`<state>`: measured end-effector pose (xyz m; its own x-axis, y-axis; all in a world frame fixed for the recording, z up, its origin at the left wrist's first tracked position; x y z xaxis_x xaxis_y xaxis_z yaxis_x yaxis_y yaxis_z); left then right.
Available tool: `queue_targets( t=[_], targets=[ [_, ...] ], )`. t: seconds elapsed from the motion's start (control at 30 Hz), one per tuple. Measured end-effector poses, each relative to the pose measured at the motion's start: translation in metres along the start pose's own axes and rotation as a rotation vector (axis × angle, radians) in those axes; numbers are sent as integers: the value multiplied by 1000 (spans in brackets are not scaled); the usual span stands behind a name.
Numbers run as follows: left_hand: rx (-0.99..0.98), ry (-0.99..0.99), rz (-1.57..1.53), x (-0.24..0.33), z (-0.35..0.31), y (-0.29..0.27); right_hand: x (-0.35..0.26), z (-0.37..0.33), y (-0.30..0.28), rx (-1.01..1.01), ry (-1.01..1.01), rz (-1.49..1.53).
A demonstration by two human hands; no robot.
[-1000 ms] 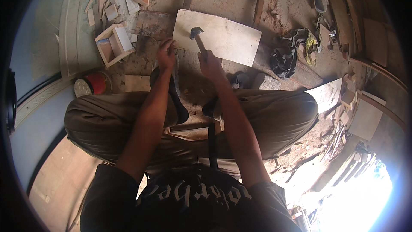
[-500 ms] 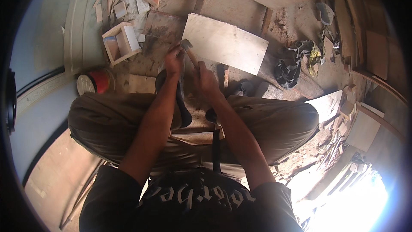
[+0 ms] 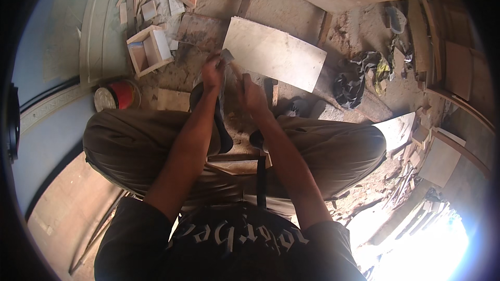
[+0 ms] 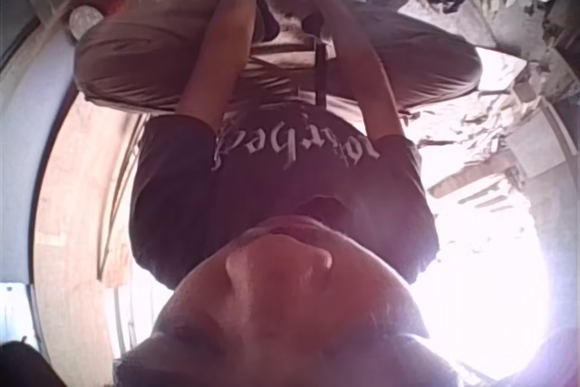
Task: The person hammers nails into a rectangular wooden board placed on a low wooden frame. They repeatedly position nails and strike them with a hammer, occasionally lifting the board to adjust its position.
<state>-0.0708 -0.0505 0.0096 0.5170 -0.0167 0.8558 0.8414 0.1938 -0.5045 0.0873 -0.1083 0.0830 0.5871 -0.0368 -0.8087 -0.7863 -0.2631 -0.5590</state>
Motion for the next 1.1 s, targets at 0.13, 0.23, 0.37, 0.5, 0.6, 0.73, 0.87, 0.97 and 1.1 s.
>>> queue_targets(
  t=[0.13,0.23,0.37,0.5,0.6,0.73,0.87,0.97,1.1],
  targets=[
    [2,-15,15,0,-1,-1,2,-3,1,-8,44,-5],
    [5,-25,23,1,-2,-2,-3,0,-4,15,-12,42],
    [0,24,54,1,0,-1,10,-3,2,8,-14,-1],
    [3,7,10,-3,-1,-3,2,-1,0,-26,18,-2],
    [-63,-54,-8,-3,1,-3,5,-3,0,-23,82,-10],
    [-160,-101,-90,-7,1,-10,5,3,-7,69,150,26],
    [-275,-255,-15,5,5,-9,14,6,-21,196,91,61],
    [-306,-200,-13,-29,8,-12,14,13,-20,215,115,55],
    [-429,-209,99,-28,18,-18,23,12,-23,237,150,79]
  ],
)
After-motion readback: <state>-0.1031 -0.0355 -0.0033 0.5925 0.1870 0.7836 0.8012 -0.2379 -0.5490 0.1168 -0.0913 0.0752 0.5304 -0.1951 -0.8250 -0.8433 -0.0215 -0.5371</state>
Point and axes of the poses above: each hand's wrist, its own z-axis towards the middle knuckle, its own y-axis out of the palm, x = y × z, the point moved 1 cm from there along z, towards the middle knuckle, and after that the axes turned 4 degrees about -x, right-handed, at the moved point
